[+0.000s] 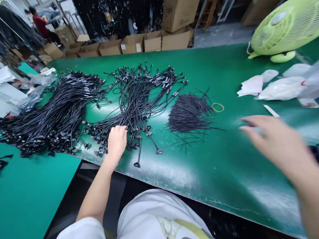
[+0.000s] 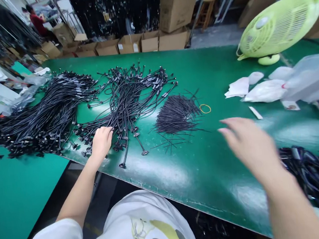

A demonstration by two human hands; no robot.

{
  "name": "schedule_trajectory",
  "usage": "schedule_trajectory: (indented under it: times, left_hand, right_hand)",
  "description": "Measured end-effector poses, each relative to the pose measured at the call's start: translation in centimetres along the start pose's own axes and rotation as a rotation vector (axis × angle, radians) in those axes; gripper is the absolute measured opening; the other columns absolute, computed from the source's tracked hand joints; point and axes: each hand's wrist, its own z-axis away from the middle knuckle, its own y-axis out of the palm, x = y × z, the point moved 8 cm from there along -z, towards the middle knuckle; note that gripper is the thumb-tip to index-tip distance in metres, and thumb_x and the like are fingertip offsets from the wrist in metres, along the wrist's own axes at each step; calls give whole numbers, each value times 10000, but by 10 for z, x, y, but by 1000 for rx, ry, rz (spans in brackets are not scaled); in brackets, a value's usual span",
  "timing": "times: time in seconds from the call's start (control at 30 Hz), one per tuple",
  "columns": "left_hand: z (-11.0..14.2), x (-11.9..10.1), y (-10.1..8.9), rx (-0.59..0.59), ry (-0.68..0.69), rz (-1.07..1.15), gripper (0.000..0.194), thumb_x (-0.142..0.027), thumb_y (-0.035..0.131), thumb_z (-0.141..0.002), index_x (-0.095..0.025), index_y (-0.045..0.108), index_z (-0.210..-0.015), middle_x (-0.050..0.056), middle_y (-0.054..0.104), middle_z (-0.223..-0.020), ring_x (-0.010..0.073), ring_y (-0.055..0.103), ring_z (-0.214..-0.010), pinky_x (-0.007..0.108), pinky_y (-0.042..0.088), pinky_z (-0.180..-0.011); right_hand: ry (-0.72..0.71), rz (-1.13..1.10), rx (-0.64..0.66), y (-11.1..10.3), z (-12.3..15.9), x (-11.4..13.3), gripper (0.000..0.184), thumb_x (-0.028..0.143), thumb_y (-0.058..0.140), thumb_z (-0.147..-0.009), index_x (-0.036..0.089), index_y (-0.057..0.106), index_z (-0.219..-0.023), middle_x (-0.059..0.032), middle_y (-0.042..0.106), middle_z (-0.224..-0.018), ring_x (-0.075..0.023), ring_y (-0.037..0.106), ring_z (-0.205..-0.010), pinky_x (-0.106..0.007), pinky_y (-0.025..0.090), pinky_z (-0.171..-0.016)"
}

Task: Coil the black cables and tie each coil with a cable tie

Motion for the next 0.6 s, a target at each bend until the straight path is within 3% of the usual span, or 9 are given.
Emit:
schedule_trajectory:
  times: [0.03,0.07,0.2,0.27,0.33,0.4,0.5,0.53,0.6]
  left_hand:
    - [6,-10,-5,21,-12,138,284,-258,406,-950,-159,625,-1102,114,647,-1008,217,591,-844,374,463,-830]
    - [14,-22,-9,74,-34,299,293,-278,397,-958,-172,613,-1125,82,650,-961,171,584,-733,334,474,-767]
    - [71,-82,-34,515,-63,861,327,-321,412,-963,-198,548,-1234,-9,588,-743,89,492,-526,236,430,-561]
    - [99,-87,-58,601,-98,1019,378,-316,429,-963,-209,484,-1321,-23,562,-703,73,461,-491,221,399,-523]
    - [115,-66,-79,521,-177,1140,398,-314,471,-951,-195,487,-1330,-26,549,-648,72,447,-474,214,378,-501]
    - [120,-26,-94,297,-278,1259,331,-313,517,-929,-179,573,-1227,-26,527,-586,77,450,-475,205,371,-490]
    - [119,28,-103,-47,-347,1427,180,-315,596,-873,-164,655,-952,-27,481,-541,78,459,-492,181,381,-477]
    - [119,37,-103,-101,-340,1475,158,-311,617,-853,-159,650,-880,-28,469,-538,76,455,-488,173,381,-464]
    - [118,42,-99,-86,-303,1571,147,-288,620,-846,-150,624,-795,-39,441,-521,60,420,-443,152,359,-415]
  right_hand:
    - [36,54,-37,11,-10,8,348,369,389,-954,308,528,-1267,-155,608,-1135,-351,573,-1116,-559,487,-913]
    - [9,50,13,33,-23,25,380,358,431,-939,269,506,-1300,-159,589,-1189,-339,578,-1117,-541,493,-929]
    - [-236,-108,149,116,-91,123,518,295,466,-924,252,353,-1427,-119,416,-1423,-249,524,-1218,-399,523,-916]
    - [-369,-116,187,144,-128,158,379,258,441,-936,220,488,-1310,-119,486,-1351,-231,544,-1167,-380,507,-911]
    - [-392,-122,180,154,-166,170,231,196,418,-937,173,605,-1070,-113,602,-1128,-210,591,-1022,-361,500,-870]
    - [-389,-196,23,135,-197,176,210,164,392,-945,161,602,-931,-87,619,-968,-182,592,-922,-332,489,-835]
    - [-567,-325,-287,71,-208,209,257,224,327,-995,174,578,-969,-51,592,-976,-149,569,-954,-314,463,-865]
    - [-655,-318,-329,50,-205,226,289,258,299,-1010,180,577,-993,-40,581,-995,-142,562,-984,-319,452,-887]
    - [-743,-191,-317,17,-207,254,365,302,241,-1025,174,583,-1031,-31,557,-1024,-140,552,-1026,-330,438,-905]
